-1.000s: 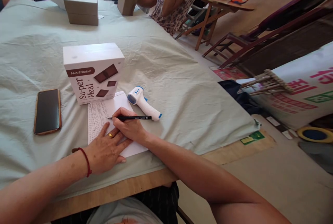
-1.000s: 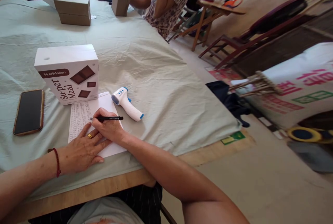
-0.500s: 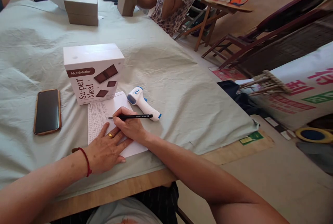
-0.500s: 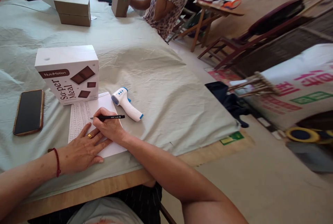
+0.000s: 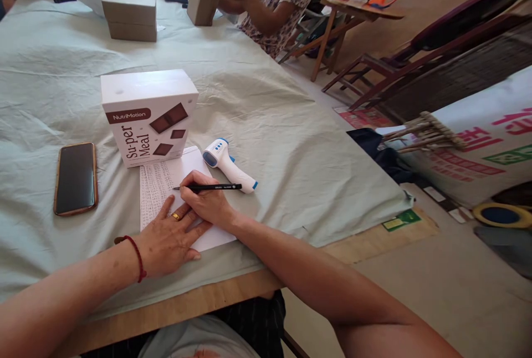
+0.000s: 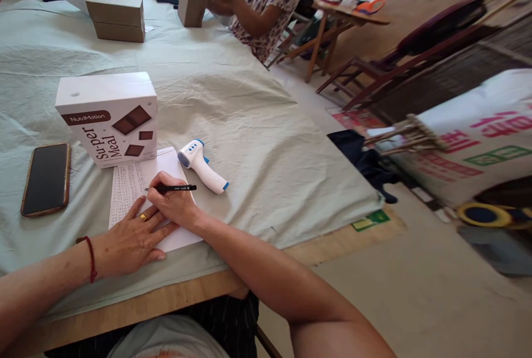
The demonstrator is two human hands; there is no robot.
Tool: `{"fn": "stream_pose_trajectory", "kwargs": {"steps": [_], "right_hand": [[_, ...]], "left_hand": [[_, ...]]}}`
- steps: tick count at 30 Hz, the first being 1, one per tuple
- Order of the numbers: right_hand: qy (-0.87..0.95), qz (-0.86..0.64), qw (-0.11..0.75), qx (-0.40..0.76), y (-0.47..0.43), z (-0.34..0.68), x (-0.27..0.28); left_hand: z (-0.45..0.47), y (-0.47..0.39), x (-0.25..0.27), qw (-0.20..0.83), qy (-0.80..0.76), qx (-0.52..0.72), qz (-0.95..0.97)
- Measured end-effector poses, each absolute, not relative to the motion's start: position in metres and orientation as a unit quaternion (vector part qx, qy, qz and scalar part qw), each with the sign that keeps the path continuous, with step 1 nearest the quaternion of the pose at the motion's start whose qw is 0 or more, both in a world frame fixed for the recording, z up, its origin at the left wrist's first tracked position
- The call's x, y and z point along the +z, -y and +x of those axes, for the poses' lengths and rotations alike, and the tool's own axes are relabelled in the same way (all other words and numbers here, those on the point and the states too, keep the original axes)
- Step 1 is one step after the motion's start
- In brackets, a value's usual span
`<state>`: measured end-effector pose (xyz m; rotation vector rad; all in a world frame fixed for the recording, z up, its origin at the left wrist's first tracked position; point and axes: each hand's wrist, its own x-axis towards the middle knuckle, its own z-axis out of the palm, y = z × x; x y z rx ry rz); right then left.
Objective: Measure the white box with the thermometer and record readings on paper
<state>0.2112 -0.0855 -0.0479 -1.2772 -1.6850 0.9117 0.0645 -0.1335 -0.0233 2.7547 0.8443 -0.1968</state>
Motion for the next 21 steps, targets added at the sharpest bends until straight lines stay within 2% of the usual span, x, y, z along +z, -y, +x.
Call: {"fn": "stream_pose_trajectory", "kwargs": {"steps": [7, 13, 21], "right_hand": [[0.674, -0.493, 0.398, 0.381, 0.0858, 0.2132, -0.0476], [0.659, -0.5, 0.433, 0.358, 0.0853, 0.2138, -0.0497], [0.667, -0.502, 0.419, 0.356, 0.0852, 0.2137, -0.0503]], "left_hand": [[0.0649, 0.1337, -0.0215, 0.134, -0.29, -0.077, 0.945], [0.0638, 0.134, -0.0248, 0.124, -0.29, -0.073, 0.946], [0.0645, 0.1341, -0.0239, 0.129, -0.292, -0.069, 0.945]]}}
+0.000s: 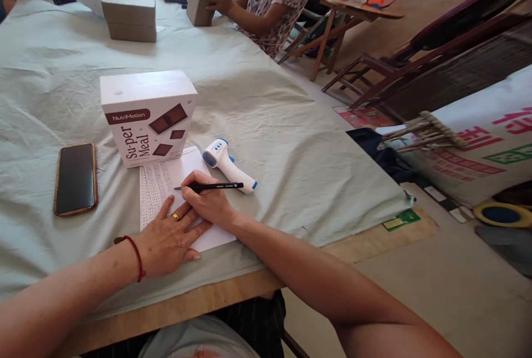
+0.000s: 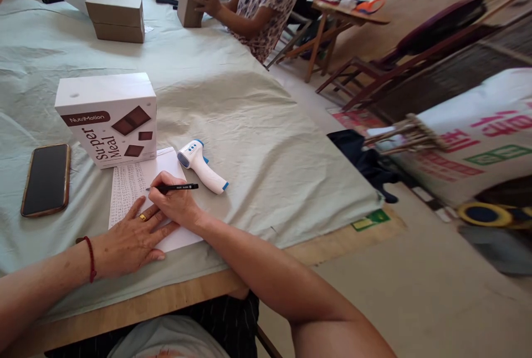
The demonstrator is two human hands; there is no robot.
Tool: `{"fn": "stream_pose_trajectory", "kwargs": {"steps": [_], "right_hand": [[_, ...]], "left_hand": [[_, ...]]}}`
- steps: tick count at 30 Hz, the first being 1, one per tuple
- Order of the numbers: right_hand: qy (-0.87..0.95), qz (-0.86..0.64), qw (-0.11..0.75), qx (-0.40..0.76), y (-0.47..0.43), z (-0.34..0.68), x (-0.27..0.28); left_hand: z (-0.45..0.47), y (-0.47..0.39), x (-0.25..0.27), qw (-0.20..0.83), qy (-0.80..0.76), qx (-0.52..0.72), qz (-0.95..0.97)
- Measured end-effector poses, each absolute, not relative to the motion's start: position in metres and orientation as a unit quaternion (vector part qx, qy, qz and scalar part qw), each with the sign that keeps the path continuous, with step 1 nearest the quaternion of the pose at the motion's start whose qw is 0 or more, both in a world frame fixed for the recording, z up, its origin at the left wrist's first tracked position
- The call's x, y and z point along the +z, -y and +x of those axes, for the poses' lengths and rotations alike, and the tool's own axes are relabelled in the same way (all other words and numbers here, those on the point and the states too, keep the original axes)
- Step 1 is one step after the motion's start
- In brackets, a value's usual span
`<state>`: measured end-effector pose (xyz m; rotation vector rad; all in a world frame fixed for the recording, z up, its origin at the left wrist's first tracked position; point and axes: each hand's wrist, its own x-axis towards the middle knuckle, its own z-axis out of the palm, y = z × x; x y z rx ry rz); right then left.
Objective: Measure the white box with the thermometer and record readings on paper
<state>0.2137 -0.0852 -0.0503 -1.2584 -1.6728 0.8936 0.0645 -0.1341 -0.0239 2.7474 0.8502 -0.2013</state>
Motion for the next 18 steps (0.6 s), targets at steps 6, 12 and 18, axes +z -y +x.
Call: {"fn": "stream_pose_trajectory", "kwargs": {"steps": [6, 12, 18], "right_hand": [[0.672, -0.499, 0.42, 0.35, 0.0851, 0.2136, -0.0509], [0.673, -0.502, 0.412, 0.354, 0.0855, 0.2138, -0.0497], [0.677, -0.508, 0.4, 0.352, 0.0855, 0.2136, -0.0485]], "left_hand": [[0.0647, 0.1337, -0.0226, 0.126, -0.293, -0.073, 0.945], [0.064, 0.1344, -0.0235, 0.14, -0.291, -0.065, 0.944], [0.064, 0.1338, -0.0228, 0.136, -0.291, -0.061, 0.945]]}}
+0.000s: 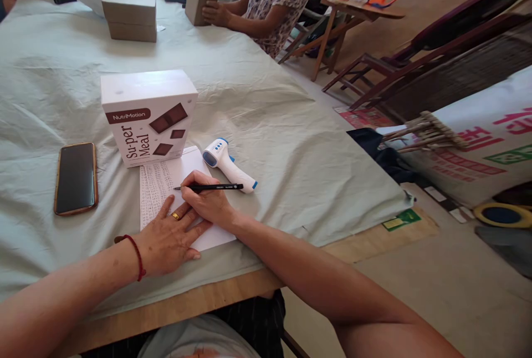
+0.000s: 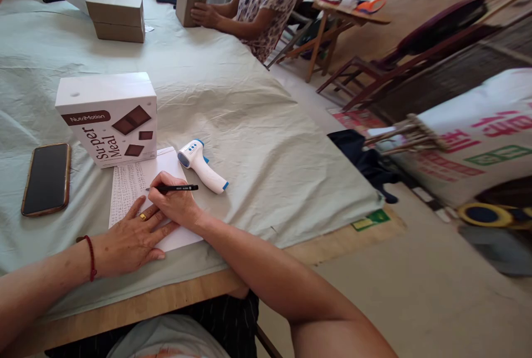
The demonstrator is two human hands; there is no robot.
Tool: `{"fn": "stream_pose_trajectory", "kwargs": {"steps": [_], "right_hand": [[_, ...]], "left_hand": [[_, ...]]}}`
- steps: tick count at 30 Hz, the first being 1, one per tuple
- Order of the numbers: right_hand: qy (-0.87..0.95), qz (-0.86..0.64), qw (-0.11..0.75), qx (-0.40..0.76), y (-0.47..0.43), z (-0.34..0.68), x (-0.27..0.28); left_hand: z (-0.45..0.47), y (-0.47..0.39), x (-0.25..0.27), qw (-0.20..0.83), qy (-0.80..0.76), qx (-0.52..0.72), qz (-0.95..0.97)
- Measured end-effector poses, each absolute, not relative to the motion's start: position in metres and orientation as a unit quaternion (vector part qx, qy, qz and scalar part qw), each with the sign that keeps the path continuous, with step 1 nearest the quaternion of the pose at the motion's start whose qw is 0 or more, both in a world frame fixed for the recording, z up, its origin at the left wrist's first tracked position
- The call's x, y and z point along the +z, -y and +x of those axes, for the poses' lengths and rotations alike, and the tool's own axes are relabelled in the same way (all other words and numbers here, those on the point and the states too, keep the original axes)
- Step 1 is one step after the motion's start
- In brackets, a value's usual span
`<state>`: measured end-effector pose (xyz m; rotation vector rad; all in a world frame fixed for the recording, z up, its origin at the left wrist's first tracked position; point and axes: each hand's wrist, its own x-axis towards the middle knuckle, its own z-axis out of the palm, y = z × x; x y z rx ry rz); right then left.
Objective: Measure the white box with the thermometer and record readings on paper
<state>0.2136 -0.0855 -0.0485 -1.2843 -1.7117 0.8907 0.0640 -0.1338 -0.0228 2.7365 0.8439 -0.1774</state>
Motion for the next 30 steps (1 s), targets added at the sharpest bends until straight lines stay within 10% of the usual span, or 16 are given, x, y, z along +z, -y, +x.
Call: {"fn": "stream_pose_trajectory", "kwargs": {"steps": [30], "right_hand": [[0.73, -0.454, 0.432, 0.272, 0.076, 0.227, -0.048]], "left_hand": [[0.062, 0.134, -0.028, 0.133, -0.282, -0.086, 0.946]]}}
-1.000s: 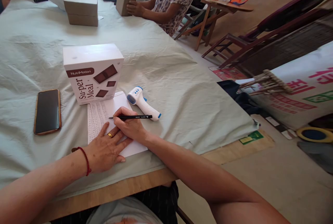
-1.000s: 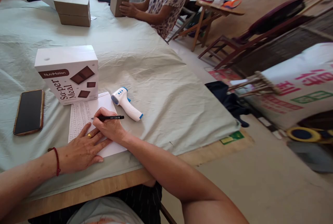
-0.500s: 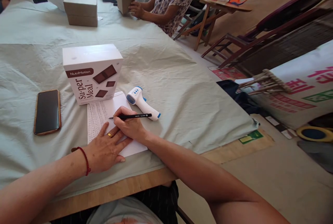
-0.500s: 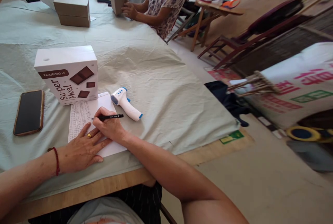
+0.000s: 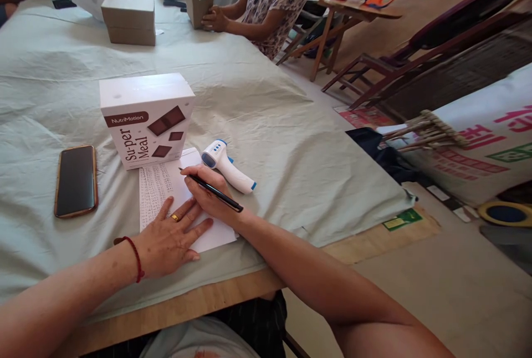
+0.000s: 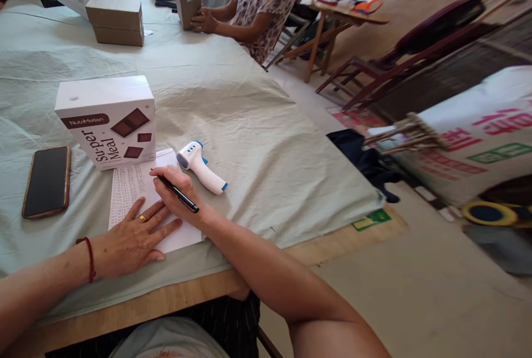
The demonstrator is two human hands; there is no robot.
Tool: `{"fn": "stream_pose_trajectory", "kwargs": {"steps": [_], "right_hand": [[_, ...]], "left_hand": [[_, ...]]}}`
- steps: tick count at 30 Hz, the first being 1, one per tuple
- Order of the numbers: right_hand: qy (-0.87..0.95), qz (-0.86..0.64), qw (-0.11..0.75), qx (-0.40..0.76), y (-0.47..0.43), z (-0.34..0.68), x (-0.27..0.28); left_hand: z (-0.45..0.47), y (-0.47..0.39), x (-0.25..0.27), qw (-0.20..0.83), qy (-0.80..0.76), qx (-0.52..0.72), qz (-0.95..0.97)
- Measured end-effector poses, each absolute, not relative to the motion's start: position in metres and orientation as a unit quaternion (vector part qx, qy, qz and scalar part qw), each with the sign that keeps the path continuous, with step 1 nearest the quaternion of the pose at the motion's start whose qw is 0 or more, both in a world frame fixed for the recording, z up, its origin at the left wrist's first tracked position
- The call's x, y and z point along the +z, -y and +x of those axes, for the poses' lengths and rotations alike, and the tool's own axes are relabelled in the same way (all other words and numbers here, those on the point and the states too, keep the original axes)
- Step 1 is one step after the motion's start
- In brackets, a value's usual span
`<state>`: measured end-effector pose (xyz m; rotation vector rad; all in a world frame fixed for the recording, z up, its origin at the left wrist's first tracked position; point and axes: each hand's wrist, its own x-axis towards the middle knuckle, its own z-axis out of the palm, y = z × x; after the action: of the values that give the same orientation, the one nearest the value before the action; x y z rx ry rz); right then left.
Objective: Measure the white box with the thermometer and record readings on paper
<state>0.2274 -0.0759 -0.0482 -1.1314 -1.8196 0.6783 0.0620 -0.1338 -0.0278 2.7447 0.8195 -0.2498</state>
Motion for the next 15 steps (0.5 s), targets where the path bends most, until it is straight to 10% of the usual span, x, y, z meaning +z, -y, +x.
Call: {"fn": "stream_pose_trajectory", "kwargs": {"steps": [10, 15], "right_hand": [[0.899, -0.356, 0.225, 0.118, 0.059, 0.252, -0.059], [0.911, -0.353, 0.203, 0.062, 0.057, 0.251, -0.061]], "left_hand": [[0.048, 0.113, 0.027, 0.164, -0.337, -0.072, 0.924], [-0.001, 0.08, 0.053, 0.003, -0.562, -0.132, 0.817]]}}
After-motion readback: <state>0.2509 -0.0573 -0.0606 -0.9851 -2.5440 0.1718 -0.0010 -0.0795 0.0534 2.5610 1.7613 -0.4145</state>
